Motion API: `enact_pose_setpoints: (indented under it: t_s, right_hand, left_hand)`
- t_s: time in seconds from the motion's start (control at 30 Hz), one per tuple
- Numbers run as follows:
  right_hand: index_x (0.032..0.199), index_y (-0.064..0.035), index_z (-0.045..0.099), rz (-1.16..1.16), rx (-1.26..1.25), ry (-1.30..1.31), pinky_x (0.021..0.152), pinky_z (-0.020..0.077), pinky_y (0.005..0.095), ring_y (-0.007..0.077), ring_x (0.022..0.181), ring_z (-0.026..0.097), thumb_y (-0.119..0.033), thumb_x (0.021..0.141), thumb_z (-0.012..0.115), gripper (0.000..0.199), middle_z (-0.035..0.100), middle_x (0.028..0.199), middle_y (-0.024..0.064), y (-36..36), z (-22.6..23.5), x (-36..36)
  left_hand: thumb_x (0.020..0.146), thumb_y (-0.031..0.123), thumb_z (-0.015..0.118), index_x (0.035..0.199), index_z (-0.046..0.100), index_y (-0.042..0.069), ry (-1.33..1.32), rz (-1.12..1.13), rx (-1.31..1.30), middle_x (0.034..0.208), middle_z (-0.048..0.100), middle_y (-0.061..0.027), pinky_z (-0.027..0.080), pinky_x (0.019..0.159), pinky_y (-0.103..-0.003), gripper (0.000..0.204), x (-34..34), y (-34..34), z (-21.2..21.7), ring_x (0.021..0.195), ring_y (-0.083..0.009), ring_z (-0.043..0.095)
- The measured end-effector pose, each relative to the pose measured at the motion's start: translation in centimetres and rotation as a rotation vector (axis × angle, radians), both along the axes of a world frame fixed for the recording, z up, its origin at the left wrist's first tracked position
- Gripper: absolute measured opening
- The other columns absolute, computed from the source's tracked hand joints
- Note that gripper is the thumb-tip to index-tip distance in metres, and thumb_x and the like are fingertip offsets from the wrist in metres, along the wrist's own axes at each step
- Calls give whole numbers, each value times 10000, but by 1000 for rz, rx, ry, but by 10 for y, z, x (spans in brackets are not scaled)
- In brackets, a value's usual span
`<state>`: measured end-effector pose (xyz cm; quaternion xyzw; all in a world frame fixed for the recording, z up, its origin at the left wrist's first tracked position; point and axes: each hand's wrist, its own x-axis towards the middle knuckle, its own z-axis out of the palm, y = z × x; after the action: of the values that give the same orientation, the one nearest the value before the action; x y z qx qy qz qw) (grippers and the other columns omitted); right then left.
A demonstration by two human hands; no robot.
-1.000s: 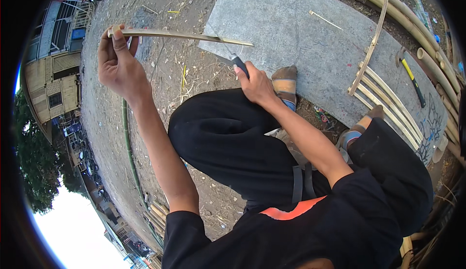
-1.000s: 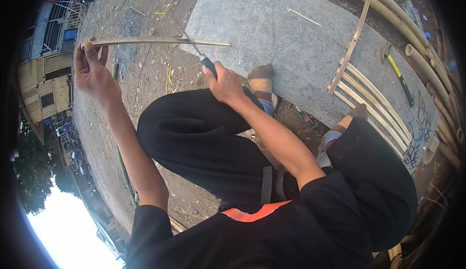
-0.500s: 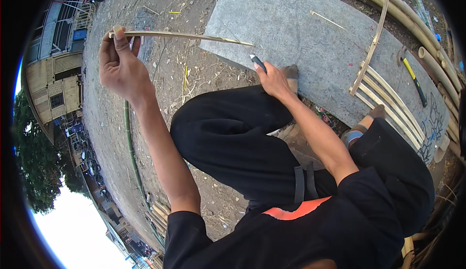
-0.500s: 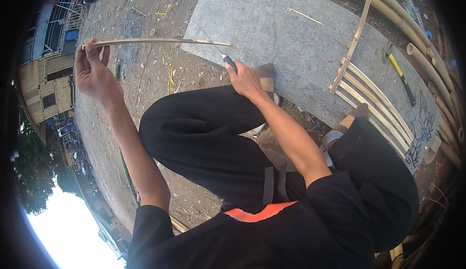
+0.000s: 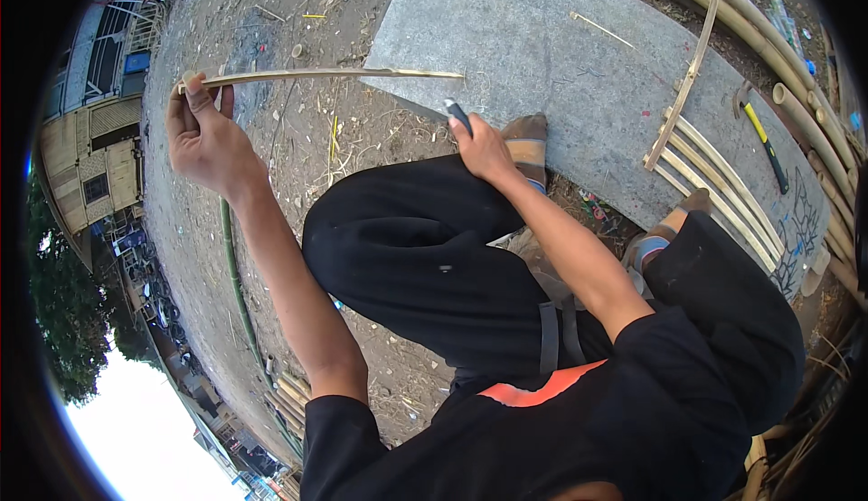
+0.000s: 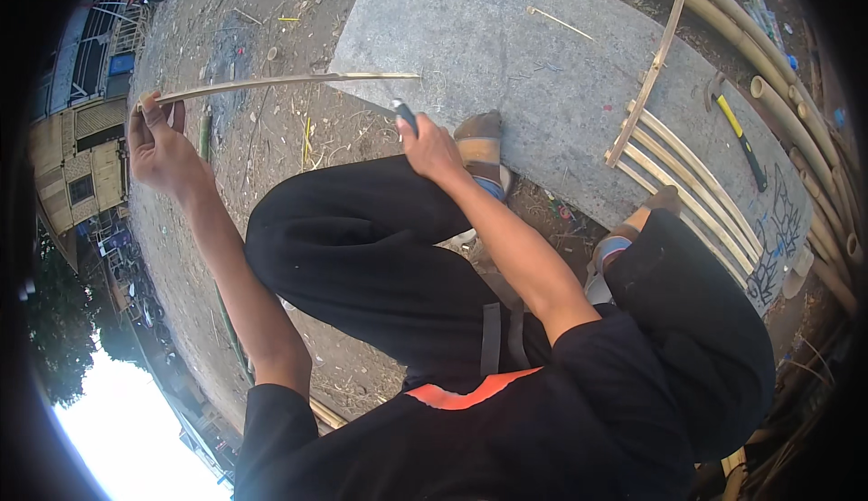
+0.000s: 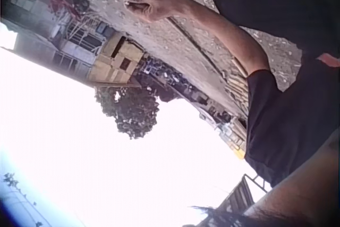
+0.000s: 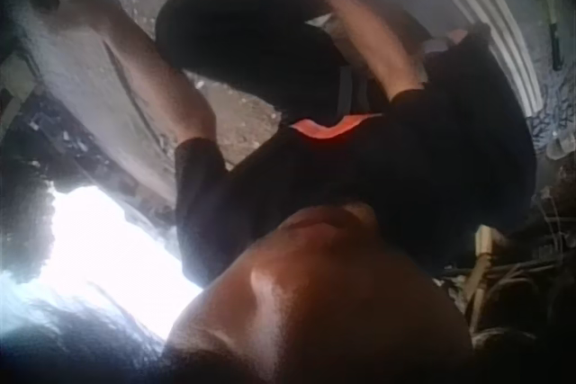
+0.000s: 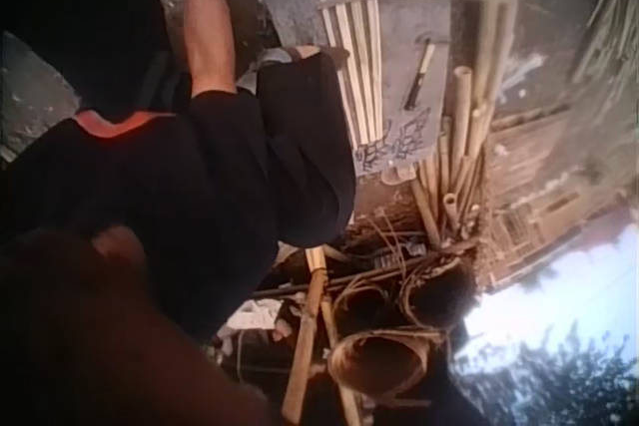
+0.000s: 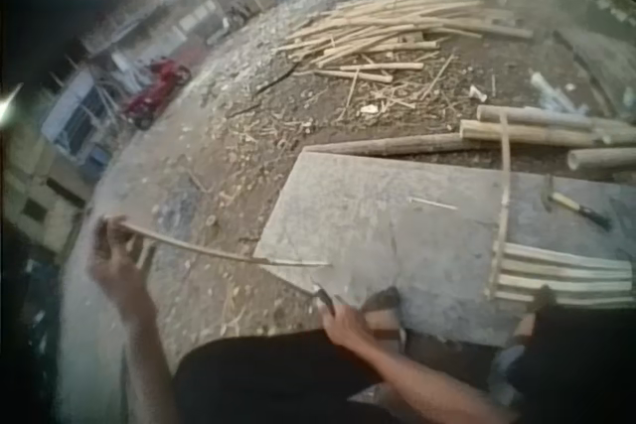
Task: The person constructs a bamboo panel by hammering bamboo strips onto cross-beams and kemudian scrapes a separate bamboo strip with a knife.
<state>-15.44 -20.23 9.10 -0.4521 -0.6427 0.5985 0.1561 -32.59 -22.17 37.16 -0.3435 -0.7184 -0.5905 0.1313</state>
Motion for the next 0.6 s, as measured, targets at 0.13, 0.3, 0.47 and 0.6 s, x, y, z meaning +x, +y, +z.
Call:
enact_pose_setpoints:
  t_s: [0.13,0.3,0.47,0.6]
  right_hand:
    - [1044,13,578,-50,-81,-126,855,451,551,508,961,593,-460,972,427,502,635,926,331,-1,-39,11]
    - [1035,-13,564,-96,95,2,818,459,558,508,947,596,-460,960,456,465,638,922,327,-24,-28,-1]
    - [977,-17,543,-101,9,-114,741,461,563,500,856,611,-441,960,481,429,639,846,311,-32,-25,2]
    - [960,-6,541,-42,95,156,705,449,528,494,822,603,-442,972,470,442,624,805,304,-20,19,4]
  left_hand:
    - [949,143,617,1142,580,-72,-20,-14,16,1023,679,-143,624,774,-304,291,-8,6,-5,924,-181,673]
    - [949,130,617,1125,590,-74,-26,26,10,1028,676,-140,621,773,-310,271,-13,-1,-6,920,-184,672]
    - [945,120,622,1120,591,-76,-52,1,31,1022,678,-140,619,777,-311,265,-25,1,-6,908,-191,675]
    - [944,122,625,1106,604,-66,-44,-7,28,1012,680,-136,618,771,-307,249,-21,4,-7,899,-184,674]
